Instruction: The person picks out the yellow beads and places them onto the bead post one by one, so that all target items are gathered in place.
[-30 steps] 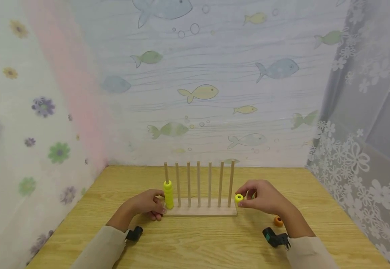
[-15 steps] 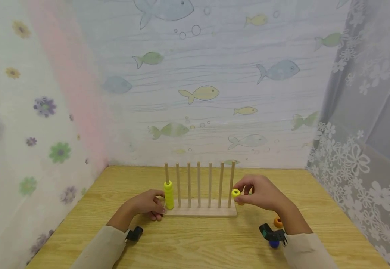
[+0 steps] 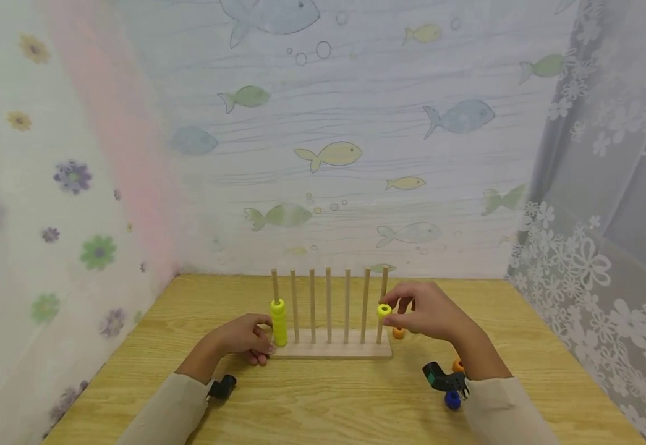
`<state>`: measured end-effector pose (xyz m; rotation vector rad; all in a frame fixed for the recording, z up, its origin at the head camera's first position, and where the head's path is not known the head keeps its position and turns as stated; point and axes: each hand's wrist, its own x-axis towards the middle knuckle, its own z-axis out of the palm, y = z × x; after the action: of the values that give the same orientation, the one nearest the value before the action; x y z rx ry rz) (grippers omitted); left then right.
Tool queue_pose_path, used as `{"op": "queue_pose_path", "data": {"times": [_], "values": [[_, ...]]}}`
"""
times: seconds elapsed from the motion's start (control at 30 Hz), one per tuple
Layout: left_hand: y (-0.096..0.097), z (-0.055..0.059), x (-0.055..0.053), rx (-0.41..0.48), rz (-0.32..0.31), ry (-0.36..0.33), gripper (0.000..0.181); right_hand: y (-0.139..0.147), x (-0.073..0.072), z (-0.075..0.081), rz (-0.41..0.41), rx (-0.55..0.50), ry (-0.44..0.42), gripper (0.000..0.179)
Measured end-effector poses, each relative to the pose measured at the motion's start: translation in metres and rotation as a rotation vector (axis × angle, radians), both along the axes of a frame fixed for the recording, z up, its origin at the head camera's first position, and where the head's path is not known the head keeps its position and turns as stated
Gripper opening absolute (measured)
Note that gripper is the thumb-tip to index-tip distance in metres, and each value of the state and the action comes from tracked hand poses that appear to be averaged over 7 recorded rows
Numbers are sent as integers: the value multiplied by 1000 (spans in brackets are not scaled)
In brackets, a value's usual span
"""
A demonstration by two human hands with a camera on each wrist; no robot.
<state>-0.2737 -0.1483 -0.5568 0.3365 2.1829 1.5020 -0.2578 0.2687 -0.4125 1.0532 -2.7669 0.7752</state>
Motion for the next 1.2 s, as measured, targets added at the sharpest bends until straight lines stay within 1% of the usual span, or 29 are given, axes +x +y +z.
{"op": "queue_pose_path", "data": {"times": [0.17, 0.33, 0.7, 0.93, 1.1, 1.2], "values": [[0, -1, -1, 0, -2, 1, 60, -6, 0, 5, -5, 3, 24, 26], [0, 0, 1, -1, 0, 0, 59, -12, 0, 7, -3, 3, 52, 26], [1, 3, 1, -5, 0, 0, 53, -21, 3, 19, 6, 4, 75, 28], [0, 3, 2, -6, 0, 5, 54, -23, 4, 26, 37, -17, 123, 27], [0, 1, 1, -3, -1, 7, 54, -27, 4, 32, 62, -14, 167, 28], [0, 1, 1, -1, -1, 5, 53, -29, 4, 36, 64, -12, 175, 28]]}}
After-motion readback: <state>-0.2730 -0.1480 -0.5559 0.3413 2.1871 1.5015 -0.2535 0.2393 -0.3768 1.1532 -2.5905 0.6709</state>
